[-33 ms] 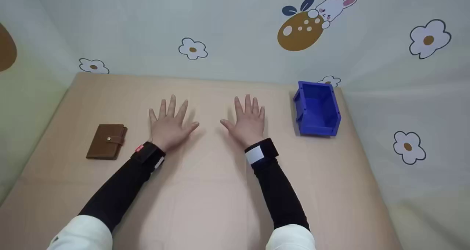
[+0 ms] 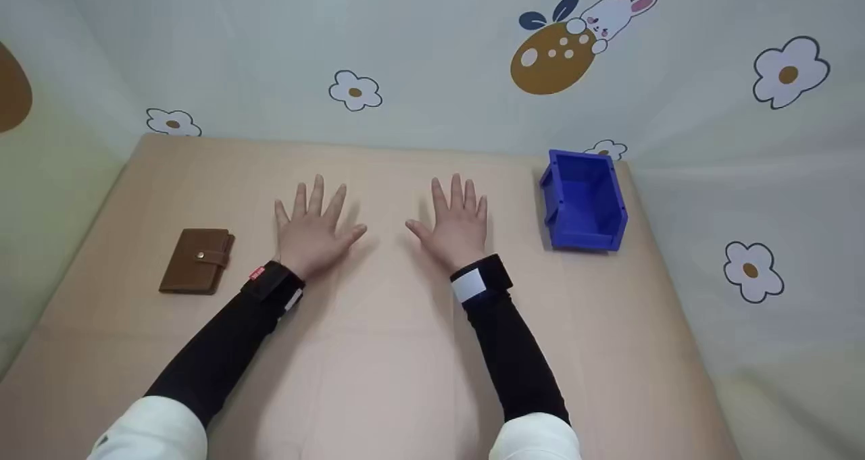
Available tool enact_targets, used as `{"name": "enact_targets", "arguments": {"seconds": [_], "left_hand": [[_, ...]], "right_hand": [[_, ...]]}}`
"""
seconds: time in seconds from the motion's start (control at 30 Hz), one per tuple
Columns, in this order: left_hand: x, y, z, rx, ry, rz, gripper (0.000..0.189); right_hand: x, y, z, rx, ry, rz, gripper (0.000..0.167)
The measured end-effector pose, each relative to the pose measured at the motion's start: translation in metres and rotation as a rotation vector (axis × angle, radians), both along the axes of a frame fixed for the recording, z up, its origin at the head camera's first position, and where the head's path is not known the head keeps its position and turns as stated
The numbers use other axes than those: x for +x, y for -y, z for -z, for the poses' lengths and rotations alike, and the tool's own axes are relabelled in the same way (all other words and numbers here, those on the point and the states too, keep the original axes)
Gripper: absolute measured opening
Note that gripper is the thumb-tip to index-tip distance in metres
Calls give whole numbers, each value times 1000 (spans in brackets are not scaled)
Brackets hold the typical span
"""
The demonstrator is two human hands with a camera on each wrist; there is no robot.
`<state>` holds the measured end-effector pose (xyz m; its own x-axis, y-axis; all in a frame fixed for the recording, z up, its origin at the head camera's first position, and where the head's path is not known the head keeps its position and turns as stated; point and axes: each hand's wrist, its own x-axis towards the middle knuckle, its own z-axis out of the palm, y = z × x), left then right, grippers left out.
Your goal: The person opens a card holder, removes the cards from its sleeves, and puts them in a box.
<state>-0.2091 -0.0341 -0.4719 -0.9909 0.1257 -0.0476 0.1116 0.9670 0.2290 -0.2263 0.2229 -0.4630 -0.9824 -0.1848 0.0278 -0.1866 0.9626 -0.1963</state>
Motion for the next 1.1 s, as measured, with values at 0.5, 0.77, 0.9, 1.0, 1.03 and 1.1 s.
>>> {"name": "enact_targets", "arguments": {"seconds": [0.5,0.77,0.9,1.0,1.03,1.1], "left_hand": [[4,7,-7,27,21,17,87],[28,53,-15,111,-53,87,80],[43,91,-17,148,-88,56,77],[54,118,-21,177,-123,10,72],[57,126,-22,189,-139,-7,69],[63,140,-25,209,-176,-34,61]], "right_hand": [[5,18,-2,21,37,4,92],[27,64,-12,-15,30,-124,84],[37,92,-16,-38,-23,-226,74],[44,113,-17,-63,-49,-292,64],[46,120,-16,-72,-53,-312,60],[49,133,-14,-83,-61,-349,54]]}}
